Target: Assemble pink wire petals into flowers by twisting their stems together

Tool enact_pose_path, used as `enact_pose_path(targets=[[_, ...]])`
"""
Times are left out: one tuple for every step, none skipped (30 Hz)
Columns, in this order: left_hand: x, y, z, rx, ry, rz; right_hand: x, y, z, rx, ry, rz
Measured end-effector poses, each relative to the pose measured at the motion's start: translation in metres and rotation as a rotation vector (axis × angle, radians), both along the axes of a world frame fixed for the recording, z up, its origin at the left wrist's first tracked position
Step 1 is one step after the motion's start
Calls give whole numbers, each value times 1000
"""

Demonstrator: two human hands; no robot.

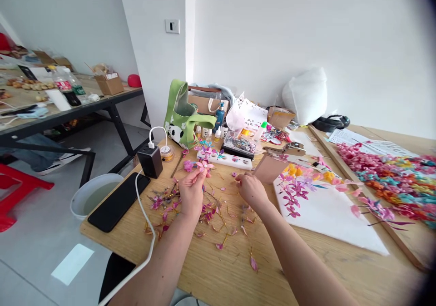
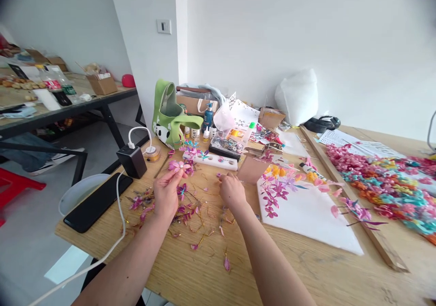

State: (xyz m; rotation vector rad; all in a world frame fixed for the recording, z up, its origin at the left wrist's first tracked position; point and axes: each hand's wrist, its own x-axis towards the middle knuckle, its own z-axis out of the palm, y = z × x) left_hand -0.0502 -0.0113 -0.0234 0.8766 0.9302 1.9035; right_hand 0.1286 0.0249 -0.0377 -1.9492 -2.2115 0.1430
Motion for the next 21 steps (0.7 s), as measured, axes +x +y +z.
enact_pose_path(targets=[[0,0,0,-2,-1,-1,0,2,-3,-1,-3,-4],[0,0,1,-7,0,-5,0,4,-5,0,-1,-5],[-1,0,1,-14,1,-9,0,5,-6,3,6,-3],[-1,0,2,-21,2,-13,1,5,-5,8,18,3],[0,0,2,-28,0,-16,3,4,-4,17,34,14],[0,-1,3,-33,-4,-17,4,2,-3,26,56,30],[0,-1,3,-36,-9,-14,6,0,-1,35,80,51],[0,-1,3,-40,-10,-11,9,-3,1,43,105,74],[1,-1,3,-42,-8,-11,11,-6,2,49,127,95],[1,-1,3,-43,-3,-14,13,-8,3,55,144,110],[2,-2,3,-42,4,-19,14,-10,3,59,154,118],[2,-2,2,-41,11,-27,16,-11,2,63,158,118],[2,-2,1,-41,16,-32,17,-10,1,66,155,113],[2,-2,1,-42,22,-35,17,-9,-1,68,148,105],[3,-2,0,-45,30,-34,17,-6,-3,67,137,97],[3,-2,0,-49,40,-33,17,-3,-4,63,123,91],[3,-2,0,-53,48,-30,16,1,-6,57,108,88],[3,-2,0,-56,53,-29,15,5,-7,49,94,89],[3,-3,1,-57,53,-30,13,8,-7,39,81,93],[3,-3,2,-59,50,-30,12,10,-8,30,69,100],[3,-3,2,-63,44,-28,11,12,-8,22,60,109]])
